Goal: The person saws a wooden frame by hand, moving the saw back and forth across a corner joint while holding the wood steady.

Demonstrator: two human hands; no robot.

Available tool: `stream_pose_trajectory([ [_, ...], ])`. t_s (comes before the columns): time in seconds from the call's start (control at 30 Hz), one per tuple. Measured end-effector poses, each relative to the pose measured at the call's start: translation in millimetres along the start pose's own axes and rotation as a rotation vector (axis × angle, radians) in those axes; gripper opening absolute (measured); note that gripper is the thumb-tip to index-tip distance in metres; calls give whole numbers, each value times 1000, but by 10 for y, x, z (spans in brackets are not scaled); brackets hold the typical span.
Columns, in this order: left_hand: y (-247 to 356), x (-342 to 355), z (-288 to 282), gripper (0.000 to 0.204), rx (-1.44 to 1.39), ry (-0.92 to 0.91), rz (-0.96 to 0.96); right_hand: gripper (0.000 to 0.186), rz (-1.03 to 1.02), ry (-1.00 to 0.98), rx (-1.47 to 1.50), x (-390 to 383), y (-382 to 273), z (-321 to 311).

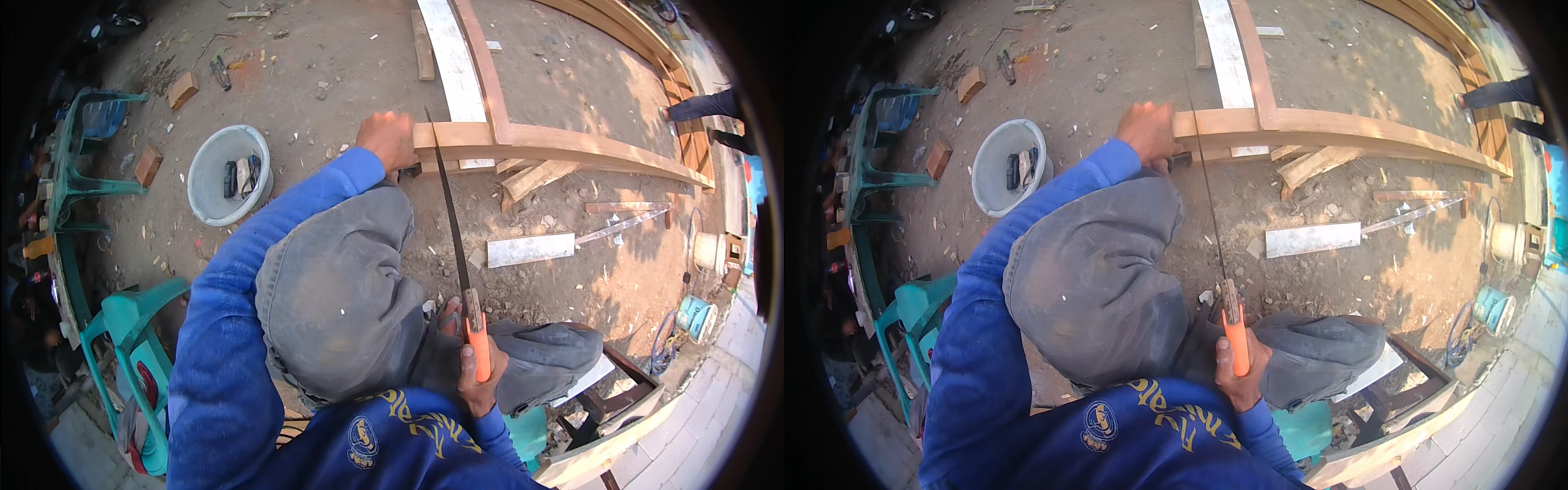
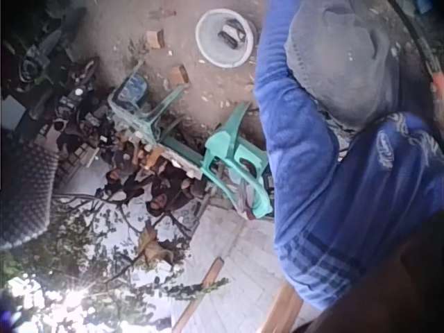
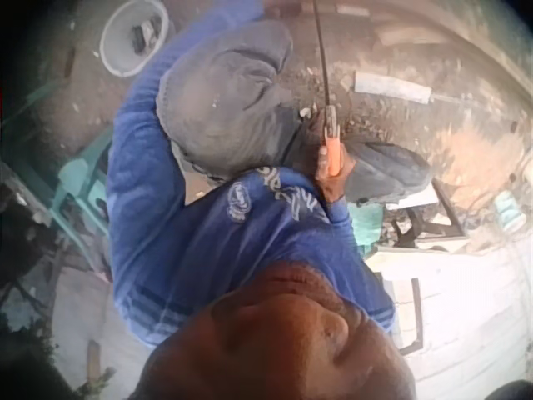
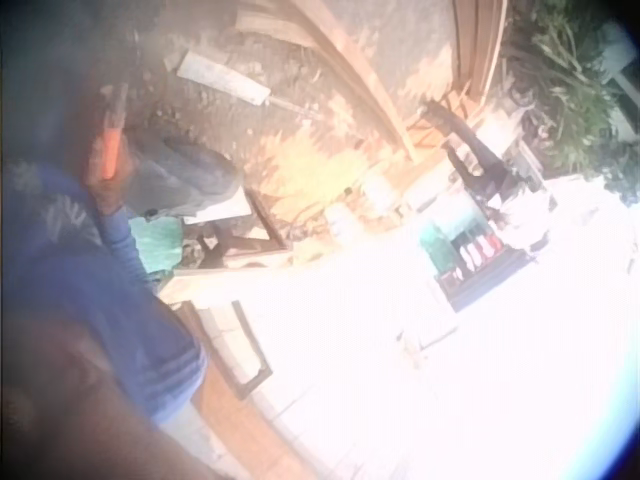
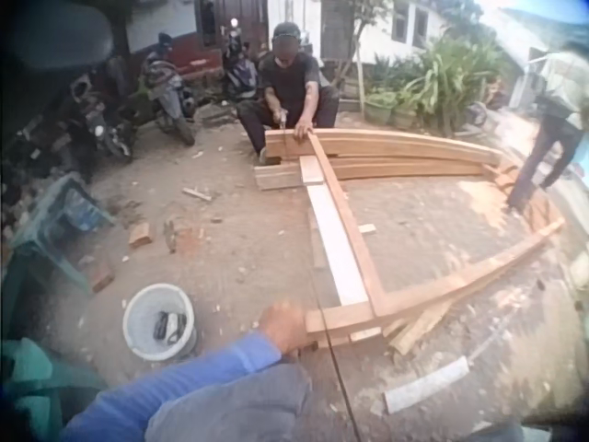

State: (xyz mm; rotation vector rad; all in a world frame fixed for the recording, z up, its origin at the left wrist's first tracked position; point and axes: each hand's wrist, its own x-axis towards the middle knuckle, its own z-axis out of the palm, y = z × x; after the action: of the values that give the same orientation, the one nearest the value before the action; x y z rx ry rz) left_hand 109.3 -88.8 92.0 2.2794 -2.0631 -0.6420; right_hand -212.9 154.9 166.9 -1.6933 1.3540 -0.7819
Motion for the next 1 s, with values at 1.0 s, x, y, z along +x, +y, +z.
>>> stream_pose_trajectory([
  [1.0, 26, 43, 17, 45, -28, 19, 7, 23, 46, 54, 114, 824, 183, 482],
])
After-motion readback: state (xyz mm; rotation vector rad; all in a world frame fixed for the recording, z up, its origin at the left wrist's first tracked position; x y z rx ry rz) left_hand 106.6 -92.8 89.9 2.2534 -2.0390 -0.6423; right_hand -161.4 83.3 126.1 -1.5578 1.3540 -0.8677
